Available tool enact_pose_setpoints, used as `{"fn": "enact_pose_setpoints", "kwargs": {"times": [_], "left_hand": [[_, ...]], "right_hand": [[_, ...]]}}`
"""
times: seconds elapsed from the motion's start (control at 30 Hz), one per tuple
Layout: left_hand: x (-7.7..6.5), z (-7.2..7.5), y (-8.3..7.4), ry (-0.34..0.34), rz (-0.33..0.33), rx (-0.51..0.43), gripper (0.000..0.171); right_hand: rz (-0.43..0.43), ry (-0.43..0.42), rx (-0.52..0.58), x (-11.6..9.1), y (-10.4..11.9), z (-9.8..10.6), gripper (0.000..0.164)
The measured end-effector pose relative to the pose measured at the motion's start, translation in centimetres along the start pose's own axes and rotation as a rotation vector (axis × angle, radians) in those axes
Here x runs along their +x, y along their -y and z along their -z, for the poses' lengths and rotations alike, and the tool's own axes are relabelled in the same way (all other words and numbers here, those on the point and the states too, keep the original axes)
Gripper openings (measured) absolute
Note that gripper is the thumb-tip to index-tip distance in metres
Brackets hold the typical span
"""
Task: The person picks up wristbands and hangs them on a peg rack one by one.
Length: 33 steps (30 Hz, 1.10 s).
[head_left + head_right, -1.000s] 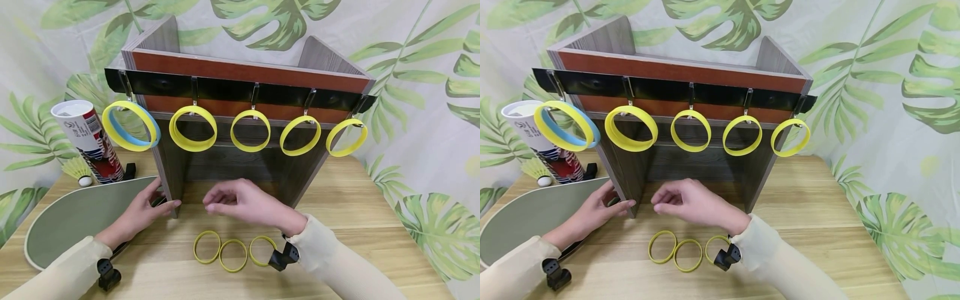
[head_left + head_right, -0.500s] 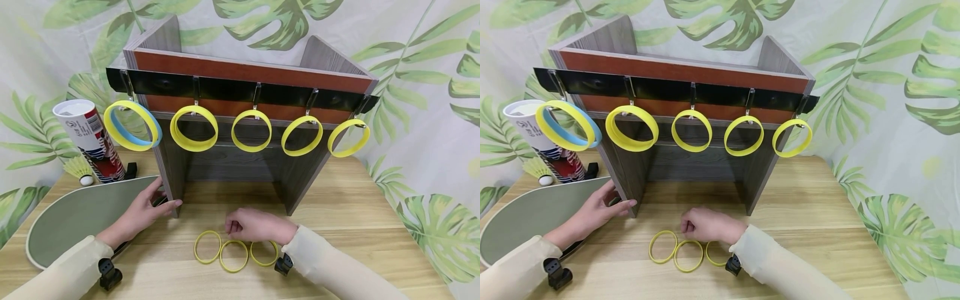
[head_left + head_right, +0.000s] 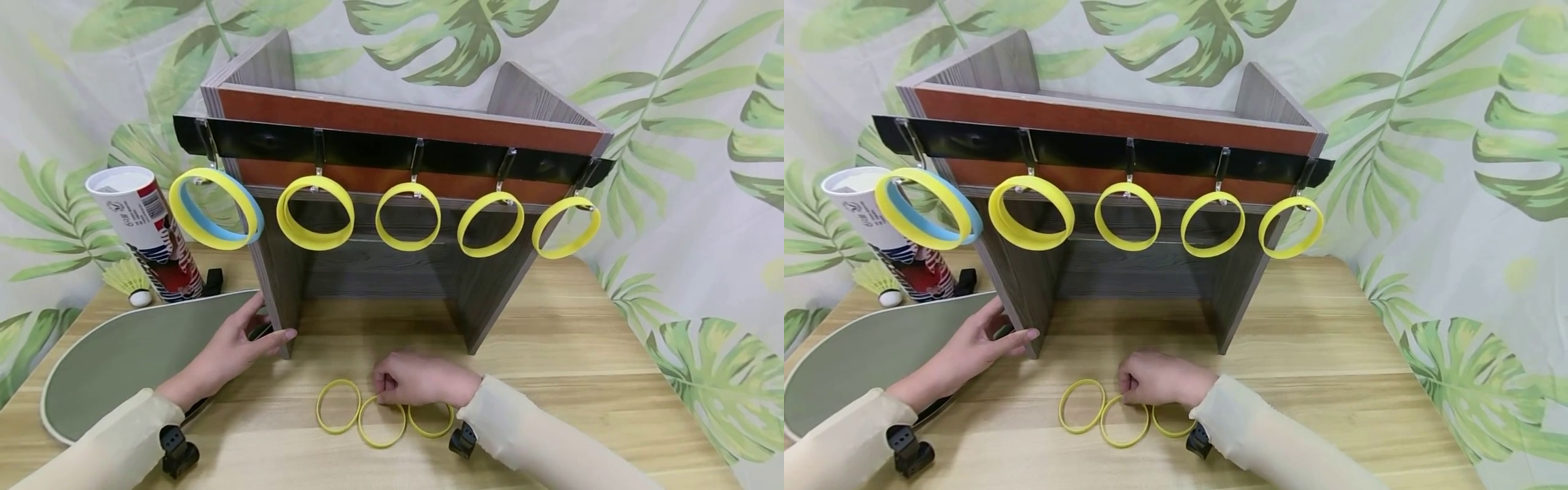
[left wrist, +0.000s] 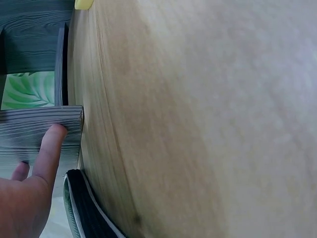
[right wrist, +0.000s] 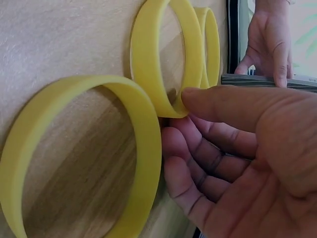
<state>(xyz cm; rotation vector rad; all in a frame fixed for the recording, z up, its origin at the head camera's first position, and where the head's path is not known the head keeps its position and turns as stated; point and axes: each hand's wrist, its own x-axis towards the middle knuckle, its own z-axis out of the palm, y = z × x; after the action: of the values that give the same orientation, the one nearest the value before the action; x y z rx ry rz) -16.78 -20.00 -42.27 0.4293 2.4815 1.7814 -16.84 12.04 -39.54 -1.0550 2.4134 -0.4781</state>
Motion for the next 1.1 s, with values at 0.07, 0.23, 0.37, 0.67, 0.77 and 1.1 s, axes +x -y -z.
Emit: {"fn": "enact_pose_setpoints", "kwargs": {"times": [0.07, 0.23, 0.37, 0.67, 0.77, 1.1], "left_hand": [[0.0, 0.0, 0.0, 0.0, -0.002, 0.003, 0.079], [0.0, 0.0, -0.1, 0.001, -0.004, 0.001, 0.08], [0.0, 0.0, -0.1, 0.005, -0.006, -0.013, 0.079], [-0.1, 0.0, 0.0, 0.001, 0.001, -0.006, 0.079], [-0.1, 0.0, 0.0, 0.0, 0.005, -0.001, 0.079], [-0.1, -0.1, 0.0, -0.006, -0.007, -0.01, 0.078]], "right_hand": [[0.003, 0.003, 0.009, 0.0, 0.0, 0.0, 0.016], [-0.007, 0.016, 0.08, -0.2, 0.0, 0.5, 0.013], [0.011, 0.021, 0.137, -0.5, -0.1, 0.9, 0.011], [-0.032, 0.106, 0.511, -1.1, -0.6, 1.3, 0.009], [-0.04, 0.129, 0.562, -1.4, -0.9, 1.6, 0.013], [0.025, 0.125, 0.666, -2.5, -1.0, 2.4, 0.021]]}}
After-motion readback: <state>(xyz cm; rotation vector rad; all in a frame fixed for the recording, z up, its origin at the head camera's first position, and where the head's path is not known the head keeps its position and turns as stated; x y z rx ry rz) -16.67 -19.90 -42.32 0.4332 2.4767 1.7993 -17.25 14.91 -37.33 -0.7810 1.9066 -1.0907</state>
